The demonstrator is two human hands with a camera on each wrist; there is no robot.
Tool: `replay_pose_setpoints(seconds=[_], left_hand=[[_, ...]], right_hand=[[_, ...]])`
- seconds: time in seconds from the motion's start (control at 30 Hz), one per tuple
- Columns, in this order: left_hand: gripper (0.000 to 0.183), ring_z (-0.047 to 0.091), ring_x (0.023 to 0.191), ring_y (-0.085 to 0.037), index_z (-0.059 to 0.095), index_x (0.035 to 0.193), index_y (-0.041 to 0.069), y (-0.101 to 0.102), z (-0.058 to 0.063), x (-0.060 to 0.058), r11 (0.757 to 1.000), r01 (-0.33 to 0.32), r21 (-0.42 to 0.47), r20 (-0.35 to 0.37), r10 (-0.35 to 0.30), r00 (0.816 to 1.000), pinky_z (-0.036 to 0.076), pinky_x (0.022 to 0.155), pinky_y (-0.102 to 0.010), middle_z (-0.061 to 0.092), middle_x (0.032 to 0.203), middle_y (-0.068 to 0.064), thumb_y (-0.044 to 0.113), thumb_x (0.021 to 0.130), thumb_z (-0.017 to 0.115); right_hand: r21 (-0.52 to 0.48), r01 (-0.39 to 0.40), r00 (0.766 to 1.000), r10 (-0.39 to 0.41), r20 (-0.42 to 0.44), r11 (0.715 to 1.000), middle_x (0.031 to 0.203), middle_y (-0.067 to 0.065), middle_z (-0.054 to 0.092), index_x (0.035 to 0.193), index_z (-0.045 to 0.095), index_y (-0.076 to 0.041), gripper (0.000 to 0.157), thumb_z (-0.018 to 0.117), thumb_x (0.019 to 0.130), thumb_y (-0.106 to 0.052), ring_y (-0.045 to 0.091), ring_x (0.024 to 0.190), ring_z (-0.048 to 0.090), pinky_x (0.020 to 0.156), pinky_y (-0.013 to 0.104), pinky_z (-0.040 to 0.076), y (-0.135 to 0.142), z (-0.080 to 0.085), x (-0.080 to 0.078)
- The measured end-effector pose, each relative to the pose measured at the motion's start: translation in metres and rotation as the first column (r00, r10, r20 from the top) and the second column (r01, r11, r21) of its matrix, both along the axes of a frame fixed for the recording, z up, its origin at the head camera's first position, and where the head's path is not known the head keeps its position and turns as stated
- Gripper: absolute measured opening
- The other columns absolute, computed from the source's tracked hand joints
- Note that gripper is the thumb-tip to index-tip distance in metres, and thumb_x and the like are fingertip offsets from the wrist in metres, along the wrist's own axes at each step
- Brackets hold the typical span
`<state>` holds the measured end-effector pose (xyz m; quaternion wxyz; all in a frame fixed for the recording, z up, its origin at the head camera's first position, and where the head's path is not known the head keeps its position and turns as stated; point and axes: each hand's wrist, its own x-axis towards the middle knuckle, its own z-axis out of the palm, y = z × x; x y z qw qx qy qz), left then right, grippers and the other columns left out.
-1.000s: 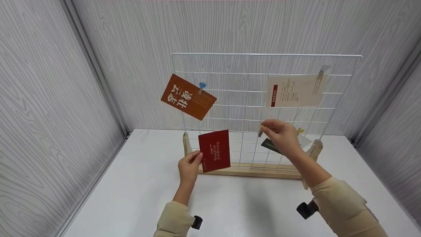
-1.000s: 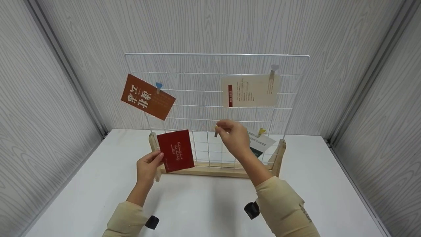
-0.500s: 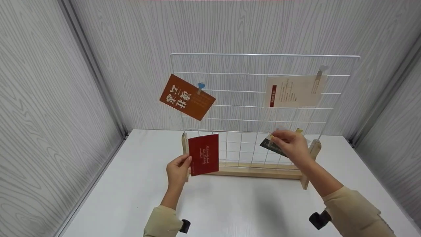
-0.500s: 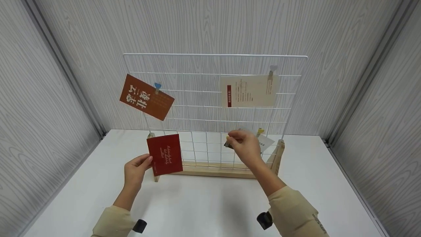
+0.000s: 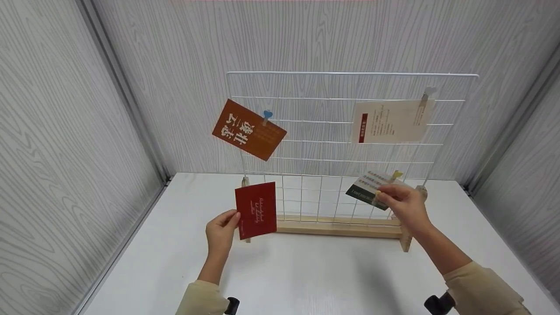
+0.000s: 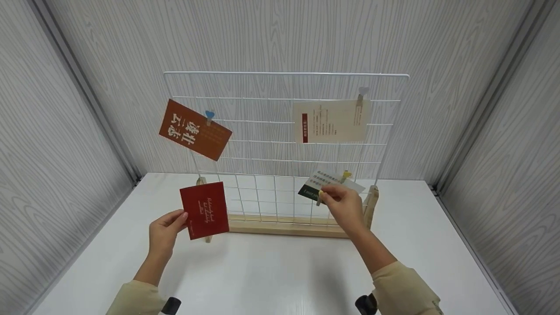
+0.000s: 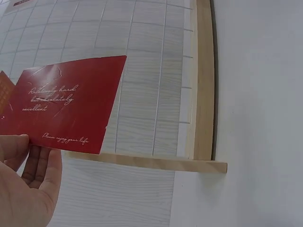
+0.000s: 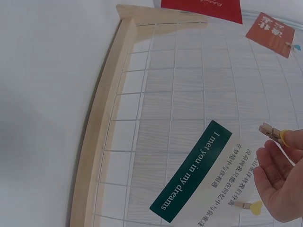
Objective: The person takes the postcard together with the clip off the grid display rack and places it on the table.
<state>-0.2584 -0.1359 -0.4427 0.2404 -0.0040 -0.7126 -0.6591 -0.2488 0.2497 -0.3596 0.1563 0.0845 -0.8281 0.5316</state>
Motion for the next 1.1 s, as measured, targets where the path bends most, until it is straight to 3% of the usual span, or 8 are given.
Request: replay_pose_setpoints(seconds=[0.17,0.33,0.57,0.63,0.67,0.9,1.0,1.1], left_hand=[[0.019,0.059,0.081,-0.027,0.061,0.095,-0.009,-0.004,0.018,0.016,0.999,-0.021,-0.038,0.052,0.023,0.998,0.049,0.069,-0.031,0.061,0.091,-0.019,0.005,0.083,0.057],[0.022,0.059,0.079,-0.025,0.061,0.096,-0.006,-0.02,-0.002,0.008,0.999,-0.016,-0.038,0.018,0.017,1.0,0.049,0.068,-0.031,0.061,0.091,-0.017,0.011,0.083,0.057],[0.03,0.059,0.082,-0.017,0.064,0.1,0.015,-0.079,-0.133,-0.067,0.992,-0.097,-0.074,0.031,0.1,0.995,0.049,0.065,-0.023,0.062,0.094,-0.003,0.036,0.08,0.058],[0.029,0.059,0.081,-0.016,0.064,0.099,0.017,-0.087,-0.148,-0.074,0.987,-0.13,-0.091,0.021,0.132,0.991,0.049,0.064,-0.024,0.062,0.092,-0.001,0.038,0.079,0.059],[0.029,0.059,0.08,-0.016,0.064,0.098,0.017,-0.09,-0.151,-0.074,0.986,-0.138,-0.095,0.02,0.14,0.99,0.049,0.064,-0.024,0.062,0.092,-0.001,0.038,0.079,0.059],[0.023,0.059,0.08,-0.019,0.062,0.099,0.003,-0.082,-0.085,-0.018,0.999,-0.037,0.028,0.045,0.036,0.998,0.049,0.067,-0.024,0.061,0.093,-0.011,0.019,0.083,0.058],[0.027,0.059,0.082,-0.021,0.062,0.1,0.002,-0.086,-0.078,-0.01,0.997,-0.081,0.0,0.112,0.08,0.991,0.049,0.069,-0.027,0.061,0.094,-0.012,0.023,0.082,0.059],[0.034,0.058,0.084,-0.021,0.061,0.102,0.005,-0.098,-0.091,-0.015,0.991,-0.122,-0.049,0.157,0.128,0.979,0.048,0.069,-0.026,0.06,0.097,-0.011,0.031,0.081,0.059]], right_hand=[[0.014,0.053,0.998,-0.054,0.029,0.998,0.091,0.013,0.058,0.1,0.059,0.007,0.034,0.06,0.081,-0.021,0.008,0.078,0.052,0.068,0.014,0.043,0.015,-0.009,0.006],[-0.004,0.083,0.996,-0.083,0.036,0.997,0.087,0.012,0.06,0.099,0.059,0.008,0.032,0.061,0.081,-0.019,0.006,0.075,0.054,0.067,0.015,0.044,0.031,-0.021,0.014],[0.023,0.133,0.987,-0.134,0.085,0.991,0.089,0.008,0.06,0.103,0.056,0.01,0.037,0.06,0.082,-0.02,0.006,0.077,0.057,0.068,0.013,0.044,0.058,-0.041,0.022],[0.001,0.148,0.984,-0.148,0.097,0.989,0.087,0.004,0.061,0.104,0.054,0.011,0.039,0.06,0.082,-0.02,0.007,0.076,0.058,0.067,0.014,0.044,0.064,-0.045,0.025],[-0.013,0.154,0.984,-0.152,0.096,0.988,0.086,0.002,0.061,0.104,0.054,0.012,0.039,0.06,0.082,-0.02,0.007,0.076,0.058,0.066,0.015,0.045,0.067,-0.047,0.027],[-0.183,0.116,0.992,-0.103,0.078,0.976,0.081,0.006,0.062,0.098,0.058,0.008,0.028,0.06,0.081,-0.014,0.012,0.073,0.06,0.063,0.019,0.047,0.113,-0.096,0.016],[-0.271,0.078,0.994,-0.053,0.095,0.959,0.084,0.007,0.063,0.098,0.062,0.0,0.021,0.061,0.081,-0.012,0.015,0.074,0.06,0.062,0.021,0.047,0.144,-0.132,0.001],[-0.261,0.119,0.988,-0.089,0.127,0.958,0.085,0.007,0.063,0.098,0.063,-0.002,0.021,0.061,0.081,-0.014,0.017,0.075,0.06,0.061,0.023,0.048,0.167,-0.159,-0.009]])
